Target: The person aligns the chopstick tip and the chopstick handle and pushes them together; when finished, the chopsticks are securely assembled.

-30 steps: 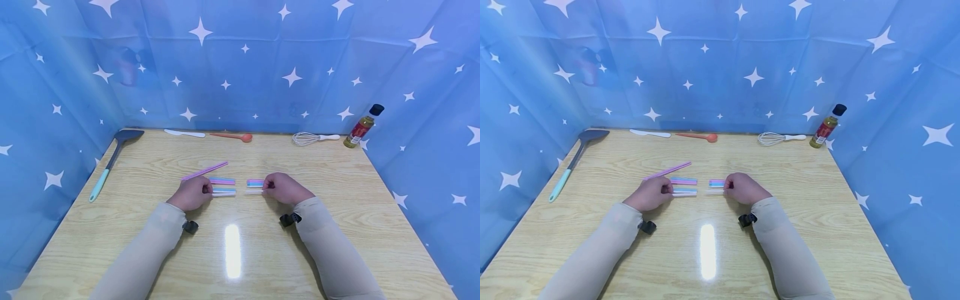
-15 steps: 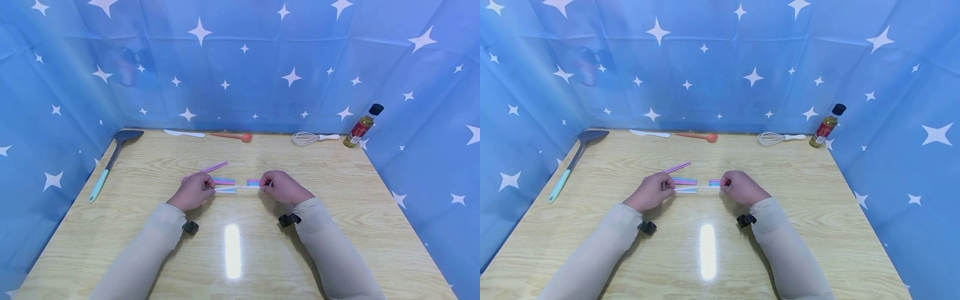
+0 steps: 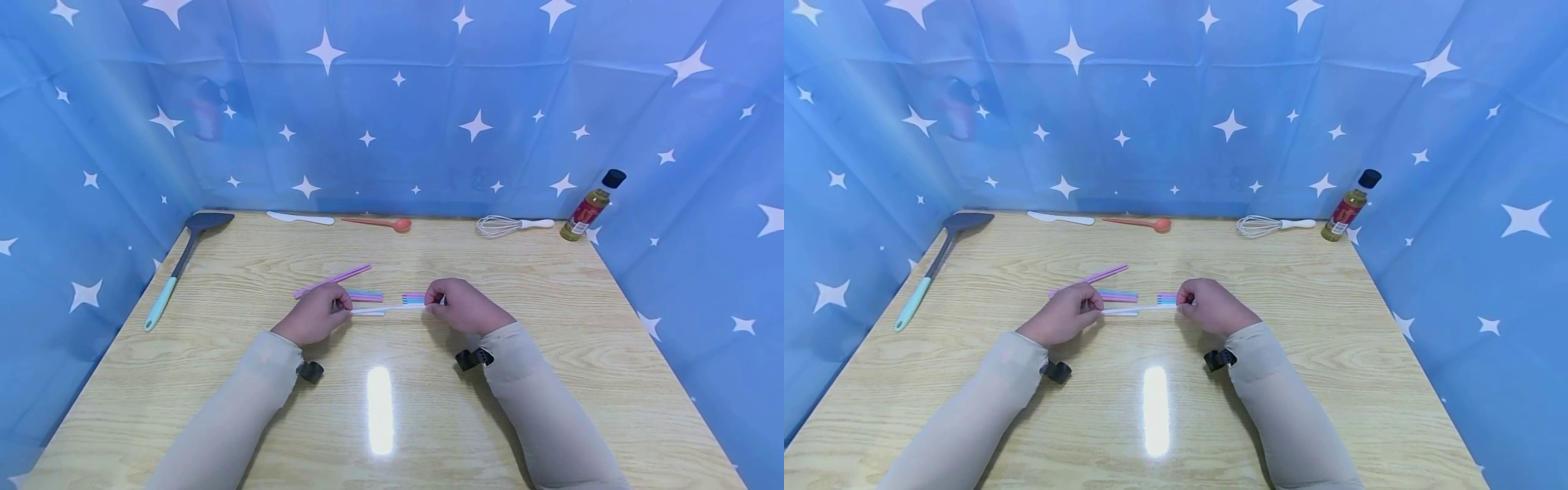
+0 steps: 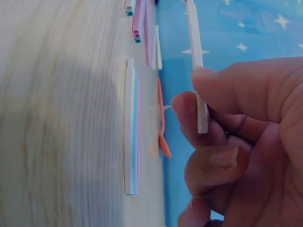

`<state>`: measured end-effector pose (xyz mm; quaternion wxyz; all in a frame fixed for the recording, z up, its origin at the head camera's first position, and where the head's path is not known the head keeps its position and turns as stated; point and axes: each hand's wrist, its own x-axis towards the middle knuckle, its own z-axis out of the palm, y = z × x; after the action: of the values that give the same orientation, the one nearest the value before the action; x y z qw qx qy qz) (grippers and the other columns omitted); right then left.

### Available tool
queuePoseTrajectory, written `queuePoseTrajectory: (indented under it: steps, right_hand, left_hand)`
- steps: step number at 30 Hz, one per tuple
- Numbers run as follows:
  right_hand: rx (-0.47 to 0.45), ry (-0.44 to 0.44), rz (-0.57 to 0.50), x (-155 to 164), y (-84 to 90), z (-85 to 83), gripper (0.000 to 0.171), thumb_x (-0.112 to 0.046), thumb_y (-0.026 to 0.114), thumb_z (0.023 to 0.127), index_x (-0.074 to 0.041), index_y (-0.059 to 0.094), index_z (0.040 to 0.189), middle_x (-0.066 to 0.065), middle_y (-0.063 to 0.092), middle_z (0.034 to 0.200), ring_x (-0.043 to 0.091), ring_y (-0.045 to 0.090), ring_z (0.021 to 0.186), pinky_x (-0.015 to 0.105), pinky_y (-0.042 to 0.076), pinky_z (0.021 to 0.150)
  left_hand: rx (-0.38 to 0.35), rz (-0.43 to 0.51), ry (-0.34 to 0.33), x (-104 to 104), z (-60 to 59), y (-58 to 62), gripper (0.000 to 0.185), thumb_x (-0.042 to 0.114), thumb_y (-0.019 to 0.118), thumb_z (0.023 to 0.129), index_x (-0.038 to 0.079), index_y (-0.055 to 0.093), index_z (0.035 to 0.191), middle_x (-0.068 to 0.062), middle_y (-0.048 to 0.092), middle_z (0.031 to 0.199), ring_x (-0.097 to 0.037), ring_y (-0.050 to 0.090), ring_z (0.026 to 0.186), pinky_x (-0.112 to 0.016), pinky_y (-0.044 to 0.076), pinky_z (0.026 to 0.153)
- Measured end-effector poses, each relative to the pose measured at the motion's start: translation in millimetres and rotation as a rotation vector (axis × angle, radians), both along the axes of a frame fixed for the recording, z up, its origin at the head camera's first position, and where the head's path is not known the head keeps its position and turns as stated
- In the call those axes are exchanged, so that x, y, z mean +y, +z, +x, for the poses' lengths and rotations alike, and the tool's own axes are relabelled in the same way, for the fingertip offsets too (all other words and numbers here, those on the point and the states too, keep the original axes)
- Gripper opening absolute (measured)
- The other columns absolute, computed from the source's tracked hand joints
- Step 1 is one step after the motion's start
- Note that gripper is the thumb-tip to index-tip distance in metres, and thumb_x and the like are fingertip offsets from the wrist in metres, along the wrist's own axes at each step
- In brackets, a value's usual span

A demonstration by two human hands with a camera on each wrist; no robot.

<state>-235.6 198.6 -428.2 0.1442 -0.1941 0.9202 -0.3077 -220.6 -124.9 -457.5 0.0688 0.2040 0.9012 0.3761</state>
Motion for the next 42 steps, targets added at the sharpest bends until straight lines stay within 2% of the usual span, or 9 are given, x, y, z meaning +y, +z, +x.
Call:
queuePoseTrajectory:
  steps: [11,19,25,34,42]
  right_hand:
    - [-0.007,-0.009,0.000,-1,4.0,2.1,0.009,-0.010,0.065,0.103,-0.013,0.066,0.094,0.002,0.062,0.087,0.019,0.053,0.072,0.036,0.047,0.067]
    - [0.026,0.010,-0.087,-1,7.0,2.2,0.007,-0.010,0.064,0.104,-0.010,0.068,0.098,0.003,0.059,0.085,0.019,0.051,0.072,0.035,0.045,0.066]
    - [0.020,-0.022,-0.128,-1,7.0,1.1,0.013,-0.011,0.062,0.105,-0.004,0.073,0.108,0.004,0.061,0.086,0.020,0.049,0.070,0.031,0.043,0.061]
    - [0.057,-0.043,-0.154,0,8.1,1.5,0.013,-0.010,0.062,0.104,-0.004,0.073,0.106,0.004,0.062,0.087,0.021,0.052,0.074,0.032,0.045,0.063]
    - [0.084,-0.041,-0.161,-1,11.3,2.8,0.013,-0.010,0.062,0.103,-0.003,0.073,0.104,0.003,0.062,0.084,0.020,0.051,0.070,0.030,0.044,0.061]
  left_hand:
    - [0.029,-0.015,0.012,1,-0.2,-0.7,0.004,0.011,0.068,0.102,0.009,0.066,0.099,-0.003,0.063,0.096,-0.016,0.055,0.083,-0.033,0.048,0.078]
    - [-0.009,0.064,0.031,0,-3.6,-4.2,0.004,0.010,0.065,0.104,0.007,0.066,0.101,-0.004,0.059,0.089,-0.016,0.052,0.077,-0.030,0.045,0.070]
    - [-0.023,0.113,0.053,0,-1.9,-3.7,0.004,0.011,0.063,0.105,0.007,0.063,0.105,-0.004,0.061,0.092,-0.017,0.052,0.080,-0.032,0.046,0.074]
    - [-0.035,0.175,0.039,0,-0.8,-1.3,0.005,0.011,0.062,0.107,0.008,0.061,0.103,-0.003,0.059,0.092,-0.019,0.052,0.082,-0.031,0.044,0.074]
    - [-0.056,0.200,0.033,-1,-1.7,-2.6,0.005,0.011,0.061,0.107,0.009,0.061,0.103,-0.003,0.059,0.094,-0.018,0.051,0.082,-0.030,0.044,0.075]
